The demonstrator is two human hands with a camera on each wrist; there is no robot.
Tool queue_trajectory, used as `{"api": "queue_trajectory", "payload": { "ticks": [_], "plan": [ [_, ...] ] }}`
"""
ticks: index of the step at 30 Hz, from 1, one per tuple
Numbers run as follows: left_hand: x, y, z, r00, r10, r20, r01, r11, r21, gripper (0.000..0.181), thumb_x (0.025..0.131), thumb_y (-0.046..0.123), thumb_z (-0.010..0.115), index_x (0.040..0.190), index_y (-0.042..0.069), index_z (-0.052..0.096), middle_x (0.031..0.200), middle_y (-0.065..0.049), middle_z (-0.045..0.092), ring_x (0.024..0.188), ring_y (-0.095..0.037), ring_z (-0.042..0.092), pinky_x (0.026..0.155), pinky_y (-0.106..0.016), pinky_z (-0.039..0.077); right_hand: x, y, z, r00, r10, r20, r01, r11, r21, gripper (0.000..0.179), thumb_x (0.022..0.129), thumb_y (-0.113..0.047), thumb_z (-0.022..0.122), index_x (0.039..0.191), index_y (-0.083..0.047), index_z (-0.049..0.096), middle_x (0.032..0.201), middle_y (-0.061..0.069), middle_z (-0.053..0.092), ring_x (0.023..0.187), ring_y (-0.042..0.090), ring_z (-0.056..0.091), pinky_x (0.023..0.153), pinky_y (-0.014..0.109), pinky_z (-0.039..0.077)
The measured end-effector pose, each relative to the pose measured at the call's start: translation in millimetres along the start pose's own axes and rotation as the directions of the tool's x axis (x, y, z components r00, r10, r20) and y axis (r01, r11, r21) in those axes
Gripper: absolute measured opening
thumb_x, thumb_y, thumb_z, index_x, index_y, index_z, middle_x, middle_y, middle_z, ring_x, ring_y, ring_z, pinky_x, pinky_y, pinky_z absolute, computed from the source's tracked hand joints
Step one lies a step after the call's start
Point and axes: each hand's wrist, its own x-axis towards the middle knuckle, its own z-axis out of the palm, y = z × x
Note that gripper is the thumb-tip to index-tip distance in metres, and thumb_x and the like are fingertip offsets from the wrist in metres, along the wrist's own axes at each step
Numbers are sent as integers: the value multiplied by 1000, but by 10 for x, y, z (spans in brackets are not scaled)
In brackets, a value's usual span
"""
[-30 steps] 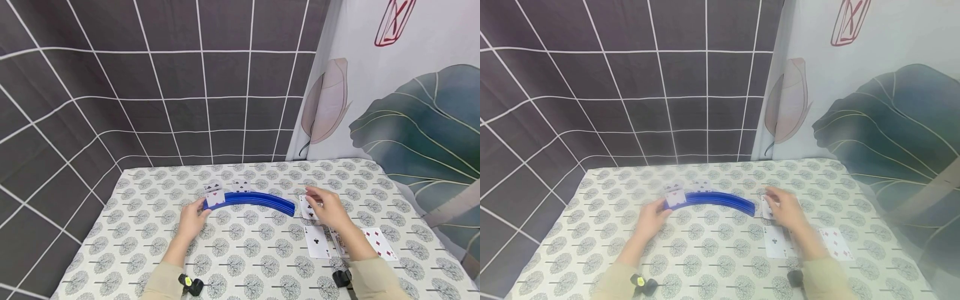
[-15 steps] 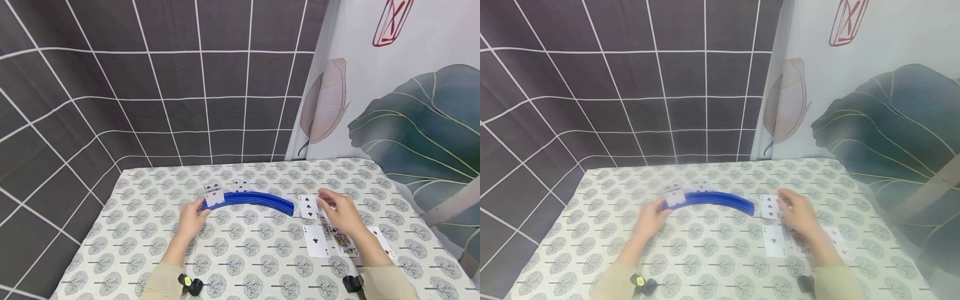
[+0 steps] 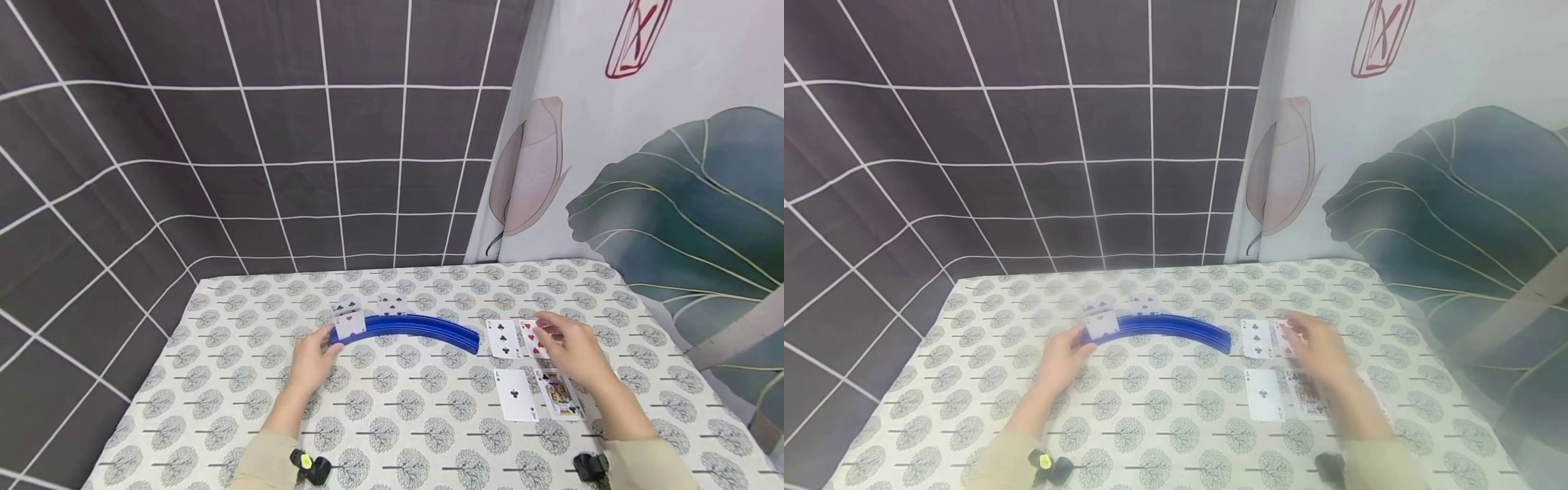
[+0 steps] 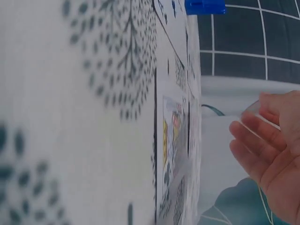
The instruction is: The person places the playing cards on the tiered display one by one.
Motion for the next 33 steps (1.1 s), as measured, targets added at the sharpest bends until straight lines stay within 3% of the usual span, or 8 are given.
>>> {"api": "queue_trajectory", "payload": {
  "ticks": [9,18,23,33],
  "plan": [
    [3,-7,10,1000,9,-3,-9,1000,8,54,91,14,75,138,-4,57,124,-26,67,115,-41,65,104,-51,51,-77,161,-76,999,14,31,-12,999,-53,36,95,-8,68,125,11,61,114,32,67,92,46,69,82,62,57],
    [2,-11,3,1000,-3,3,3,1000,20,54,91,14,75,139,-3,56,124,-25,67,116,-41,65,107,-54,48,-140,198,-151,990,86,108,-72,988,-134,41,94,-11,71,127,11,61,124,35,62,110,53,59,95,69,47],
    [3,-21,7,1000,-6,5,6,1000,26,54,91,15,75,138,-3,57,125,-25,67,117,-41,64,108,-55,46,-164,250,-191,974,143,176,-112,978,-173,47,93,-14,71,131,10,58,132,38,55,122,59,47,102,74,36],
    [13,-51,26,1000,0,2,0,1000,25,54,91,14,76,139,-3,57,125,-25,67,117,-40,65,107,-54,48,-220,330,-405,928,241,284,-172,954,-247,58,84,-8,70,136,10,52,136,42,47,124,64,41,99,79,35]
  ]
}}
